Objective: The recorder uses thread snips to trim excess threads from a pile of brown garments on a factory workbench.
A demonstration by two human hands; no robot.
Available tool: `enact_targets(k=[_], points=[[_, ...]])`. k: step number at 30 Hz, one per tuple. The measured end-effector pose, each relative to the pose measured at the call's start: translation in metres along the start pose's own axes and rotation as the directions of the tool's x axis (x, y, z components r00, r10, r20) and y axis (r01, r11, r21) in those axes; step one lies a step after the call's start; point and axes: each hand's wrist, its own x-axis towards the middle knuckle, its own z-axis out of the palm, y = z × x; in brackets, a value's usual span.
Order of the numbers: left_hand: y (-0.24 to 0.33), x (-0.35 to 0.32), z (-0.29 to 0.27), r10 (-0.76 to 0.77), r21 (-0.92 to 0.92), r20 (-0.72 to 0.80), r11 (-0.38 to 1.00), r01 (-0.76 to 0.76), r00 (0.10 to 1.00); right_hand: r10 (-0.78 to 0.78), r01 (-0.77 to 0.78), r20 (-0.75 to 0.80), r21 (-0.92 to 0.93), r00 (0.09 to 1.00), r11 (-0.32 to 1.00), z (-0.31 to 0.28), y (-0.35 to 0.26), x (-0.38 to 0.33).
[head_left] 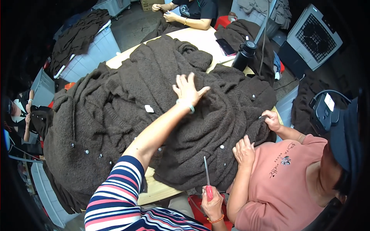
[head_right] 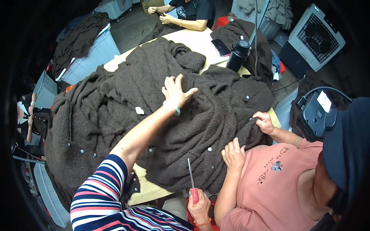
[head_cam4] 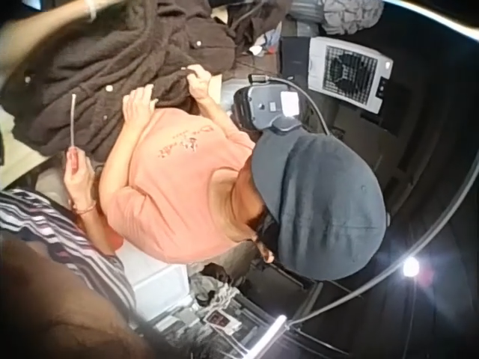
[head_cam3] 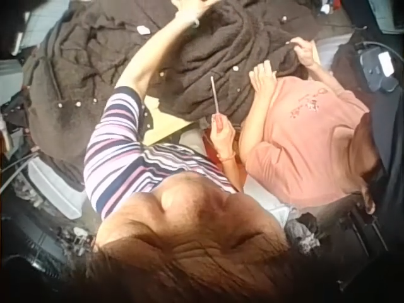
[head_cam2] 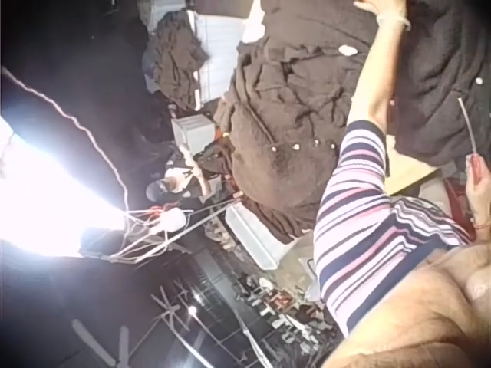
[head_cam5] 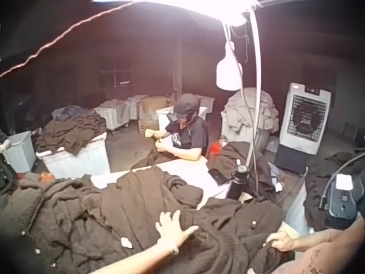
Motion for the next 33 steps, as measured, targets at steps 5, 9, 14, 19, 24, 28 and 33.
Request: enact_targets(k=[5,9,14,19,24,28,33], points=[[-0.014,0.011,0.032,-0.079,0.436,0.304,0.898,-0.065,0.950,0.012,-0.012,0.060,-0.001,0.998,1.000,0.004,-0.008,0.008],[-0.047,0.038,0.052,-0.208,0.430,0.226,0.898,0.094,0.952,0.031,-0.030,0.050,-0.029,0.998,0.999,0.002,0.003,0.010],[-0.115,0.074,0.027,-0.060,0.380,0.155,0.925,-0.003,0.986,0.056,-0.054,0.049,-0.037,0.997,0.998,-0.001,0.014,-0.004],[-0.118,0.063,-0.028,-0.091,0.301,0.057,0.951,0.070,0.994,0.019,-0.011,0.095,-0.085,0.995,0.996,0.003,0.019,-0.003],[-0.162,0.073,-0.168,0.165,0.132,-0.317,0.983,-0.129,0.934,-0.094,0.100,0.126,-0.040,0.988,0.994,0.007,0.019,0.007],[-0.115,0.022,-0.286,0.143,-0.092,-0.419,0.976,-0.198,0.897,-0.074,0.078,0.128,-0.031,0.989,0.996,0.008,0.012,0.024],[-0.200,-0.027,-0.451,0.209,0.069,-0.574,0.976,-0.208,0.791,-0.150,0.160,0.190,-0.040,0.970,0.986,0.018,-0.014,0.056]])
